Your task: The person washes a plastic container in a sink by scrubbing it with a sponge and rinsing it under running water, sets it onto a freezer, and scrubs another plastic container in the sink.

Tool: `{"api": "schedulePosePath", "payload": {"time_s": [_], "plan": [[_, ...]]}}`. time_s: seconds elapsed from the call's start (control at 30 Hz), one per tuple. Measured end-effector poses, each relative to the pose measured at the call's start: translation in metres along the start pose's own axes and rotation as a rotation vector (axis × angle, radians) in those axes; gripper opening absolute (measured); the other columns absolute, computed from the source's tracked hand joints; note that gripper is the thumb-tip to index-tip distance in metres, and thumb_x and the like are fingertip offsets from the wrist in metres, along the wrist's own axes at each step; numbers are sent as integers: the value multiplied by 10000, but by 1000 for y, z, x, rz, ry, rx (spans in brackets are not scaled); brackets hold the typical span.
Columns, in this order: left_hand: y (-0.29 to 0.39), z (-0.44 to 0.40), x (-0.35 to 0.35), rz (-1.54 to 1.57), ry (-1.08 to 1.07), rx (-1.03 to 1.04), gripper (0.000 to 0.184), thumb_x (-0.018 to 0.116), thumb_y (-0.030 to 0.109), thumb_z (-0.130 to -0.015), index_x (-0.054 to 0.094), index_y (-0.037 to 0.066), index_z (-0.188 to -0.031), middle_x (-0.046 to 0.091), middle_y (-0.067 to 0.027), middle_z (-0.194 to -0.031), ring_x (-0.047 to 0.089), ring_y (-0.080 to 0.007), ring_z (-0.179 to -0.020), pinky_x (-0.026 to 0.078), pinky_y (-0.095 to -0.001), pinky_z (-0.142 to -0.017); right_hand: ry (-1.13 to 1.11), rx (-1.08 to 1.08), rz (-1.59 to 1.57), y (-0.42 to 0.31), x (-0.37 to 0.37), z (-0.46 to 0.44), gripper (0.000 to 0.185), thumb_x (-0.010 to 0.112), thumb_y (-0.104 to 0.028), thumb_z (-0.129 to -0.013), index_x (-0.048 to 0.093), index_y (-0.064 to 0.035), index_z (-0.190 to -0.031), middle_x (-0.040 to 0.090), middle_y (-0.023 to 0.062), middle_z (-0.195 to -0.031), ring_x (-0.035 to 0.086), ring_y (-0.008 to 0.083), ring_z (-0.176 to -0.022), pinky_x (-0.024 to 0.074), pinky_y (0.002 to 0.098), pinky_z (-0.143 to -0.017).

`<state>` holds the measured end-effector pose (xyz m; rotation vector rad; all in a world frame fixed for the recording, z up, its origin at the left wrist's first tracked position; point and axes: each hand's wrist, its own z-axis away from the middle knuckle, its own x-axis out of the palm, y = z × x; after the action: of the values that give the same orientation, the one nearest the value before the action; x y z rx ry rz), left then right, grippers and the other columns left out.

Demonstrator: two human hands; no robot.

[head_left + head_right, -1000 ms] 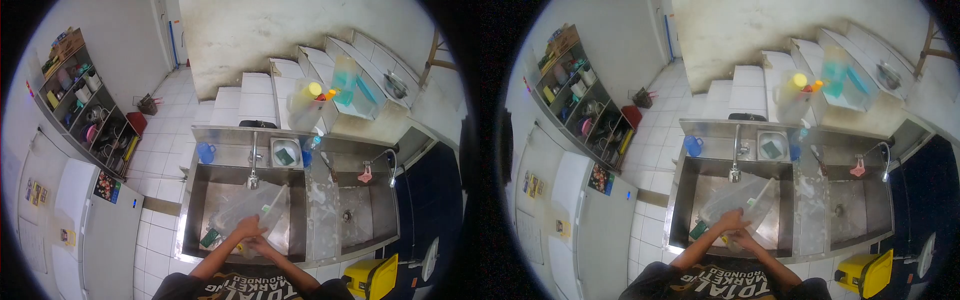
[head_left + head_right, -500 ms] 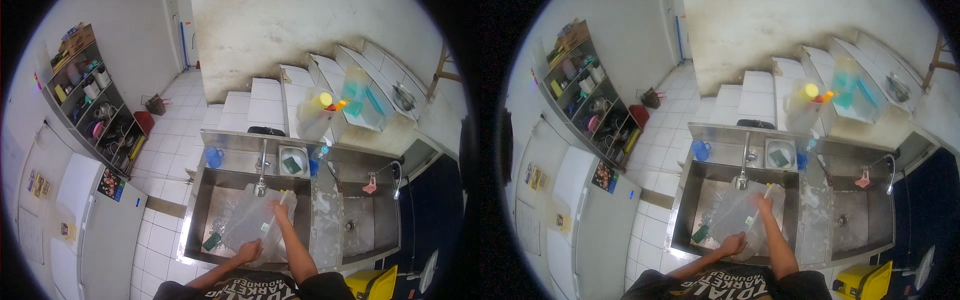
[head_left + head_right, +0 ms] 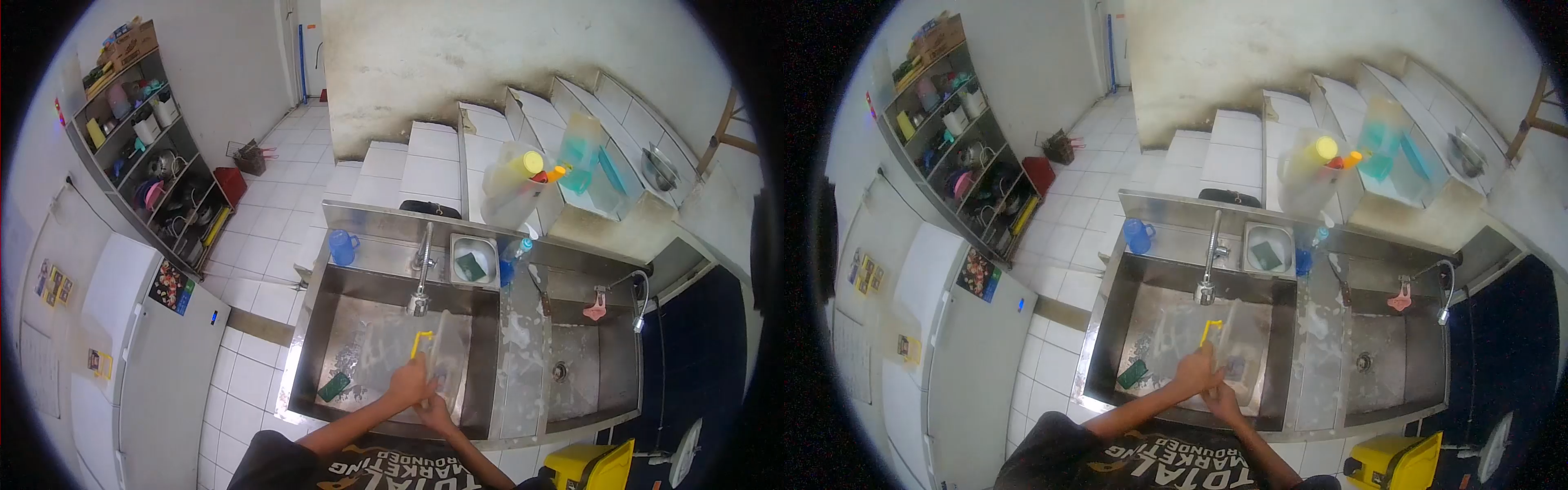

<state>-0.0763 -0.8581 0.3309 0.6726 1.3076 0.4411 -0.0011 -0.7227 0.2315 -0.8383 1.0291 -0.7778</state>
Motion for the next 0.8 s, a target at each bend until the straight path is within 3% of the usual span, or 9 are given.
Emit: {"api": "schedulePosePath", "payload": {"time_s": [0.13, 0.2, 0.33, 0.4, 0.43, 0.5, 0.63, 0.7, 0.8], "plan": [[-13, 15, 18, 161, 35, 1, 552, 732, 322, -747, 439, 13, -1099, 620, -257, -839, 632, -443, -798, 494, -486, -682, -187, -56, -44, 31, -15, 1, 593, 677, -213, -835, 451, 3, -1339, 588, 128, -1185, 555, 229, -1120, 433, 340, -938], [-2, 18, 10, 267, 131, -65, 394, 704, 259, -773, 494, -8, -974, 614, -252, -878, 618, -447, -837, 496, -504, -711, -108, 71, -843, 36, -27, -24, 660, 624, -280, -854, 374, -4, -1398, 597, 109, -1153, 573, 194, -1071, 457, 314, -875], [-23, 9, 25, 309, 235, 13, 339, 667, 233, -809, 508, -7, -988, 608, -253, -868, 612, -448, -853, 491, -504, -721, -128, 67, -815, -13, -39, -77, 666, 563, -325, -893, 328, 0, -1424, 600, 107, -1091, 586, 165, -985, 474, 301, -817], [-30, 9, 16, 222, 252, 33, 288, 635, 214, -841, 530, -1, -1002, 612, -243, -875, 609, -441, -880, 485, -502, -720, -49, 166, -1097, -42, -34, -108, 594, 562, -316, -920, 365, 19, -1371, 583, 111, -1050, 580, 171, -919, 491, 308, -750], [-30, 10, 14, 219, 262, 36, 288, 635, 214, -841, 530, -1, -1002, 612, -243, -875, 609, -441, -880, 485, -502, -720, -55, 158, -1096, -58, -33, -119, 594, 562, -316, -920, 365, 19, -1371, 583, 111, -1050, 580, 171, -919, 491, 308, -750], [-31, 18, 8, 252, 271, 80, 288, 633, 232, -856, 541, 1, -999, 618, -251, -882, 614, -431, -861, 478, -504, -707, 140, 228, -407, -87, -28, -132, 431, 554, -303, -949, 478, 2, -1244, 599, 111, -1004, 589, 162, -870, 497, 308, -674], [-38, 24, -11, 309, 206, 11, 281, 623, 240, -870, 543, 6, -1005, 623, -242, -848, 628, -414, -803, 480, -496, -675, 36, 200, -294, -71, -13, -138, 327, 565, -267, -952, 539, -2, -1141, 620, 105, -990, 593, 152, -860, 497, 307, -655], [-38, 32, -19, 322, 62, -52, 282, 622, 248, -873, 548, 17, -1017, 625, -232, -803, 634, -394, -735, 480, -484, -637, 35, 89, -351, -76, -9, -125, 301, 556, -243, -957, 554, 8, -1124, 626, 92, -963, 598, 146, -842, 506, 302, -687], [-38, 31, -21, 336, 64, 29, 257, 614, 219, -869, 558, 21, -1022, 614, -207, -726, 627, -377, -655, 474, -474, -584, 15, 90, -406, -98, -17, -112, 313, 553, -248, -961, 545, 17, -1127, 618, 89, -981, 593, 148, -862, 509, 308, -705]]}}
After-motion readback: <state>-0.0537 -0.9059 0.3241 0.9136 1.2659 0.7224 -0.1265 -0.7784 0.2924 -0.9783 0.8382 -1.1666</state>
